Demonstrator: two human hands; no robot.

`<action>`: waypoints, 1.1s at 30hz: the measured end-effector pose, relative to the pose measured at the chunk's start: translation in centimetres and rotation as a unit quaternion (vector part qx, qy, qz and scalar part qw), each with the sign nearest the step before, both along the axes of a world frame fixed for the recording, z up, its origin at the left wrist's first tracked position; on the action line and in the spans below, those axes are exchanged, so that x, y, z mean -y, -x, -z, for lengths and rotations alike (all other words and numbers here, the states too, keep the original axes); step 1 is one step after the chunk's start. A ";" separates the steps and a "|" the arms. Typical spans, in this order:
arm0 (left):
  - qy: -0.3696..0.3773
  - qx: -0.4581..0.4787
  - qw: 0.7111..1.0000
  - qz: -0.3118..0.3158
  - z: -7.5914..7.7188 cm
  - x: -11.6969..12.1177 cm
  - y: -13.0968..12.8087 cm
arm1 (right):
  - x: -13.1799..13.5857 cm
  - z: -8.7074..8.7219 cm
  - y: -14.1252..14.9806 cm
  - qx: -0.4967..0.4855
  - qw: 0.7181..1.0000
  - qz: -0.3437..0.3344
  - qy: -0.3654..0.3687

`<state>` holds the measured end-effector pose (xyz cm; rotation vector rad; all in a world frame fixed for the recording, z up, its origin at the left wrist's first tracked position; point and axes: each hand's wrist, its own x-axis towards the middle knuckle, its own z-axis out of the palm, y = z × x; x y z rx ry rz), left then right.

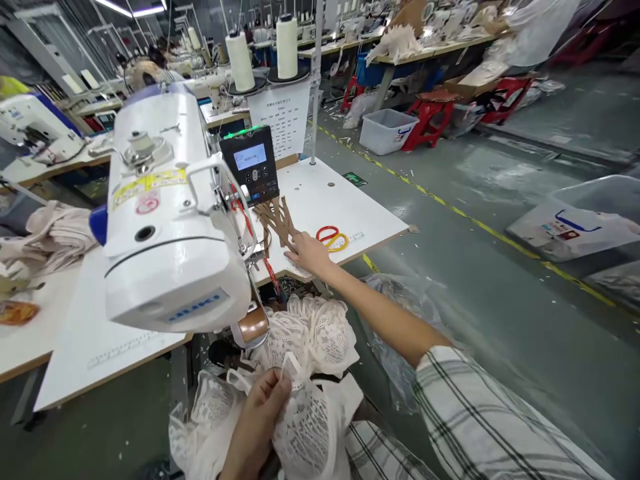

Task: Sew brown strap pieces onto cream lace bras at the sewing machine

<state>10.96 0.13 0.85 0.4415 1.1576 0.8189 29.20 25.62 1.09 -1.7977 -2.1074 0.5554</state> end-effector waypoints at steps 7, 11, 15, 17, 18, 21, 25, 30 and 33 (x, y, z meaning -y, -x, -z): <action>-0.010 0.000 0.999 -0.046 -1.0 -0.1 0.7 | -5.3 -0.4 0.6 -0.146 0.987 -0.018 0.069; -0.048 -0.113 0.990 -0.067 -1.4 -0.1 1.7 | -0.4 -0.5 0.7 -0.302 0.942 -0.076 0.122; -0.121 -0.230 0.965 -0.038 -2.7 -0.1 3.0 | 8.9 0.1 1.6 -0.422 0.863 -0.144 0.239; -0.142 -0.265 0.954 -0.021 -3.5 -0.1 3.3 | 13.0 0.3 1.5 -0.568 0.719 -0.148 0.372; -0.148 -0.281 0.948 -0.018 -3.8 -0.1 3.3 | 14.5 0.3 1.4 -0.591 0.681 -0.153 0.406; -0.165 -0.312 0.936 -0.008 -4.3 0.0 3.0 | 16.6 -0.4 1.5 -0.570 0.699 -0.188 0.389; -0.206 -0.312 0.928 0.009 -4.6 0.0 2.4 | 16.5 -1.9 2.2 -0.483 0.789 -0.258 0.279; -0.256 -0.297 0.919 0.049 -4.8 0.1 2.1 | 16.7 -2.9 2.8 -0.485 0.800 -0.263 0.237; -0.325 -0.309 0.892 0.051 -4.0 0.4 1.2 | 17.1 -3.0 2.9 -0.538 0.766 -0.228 0.268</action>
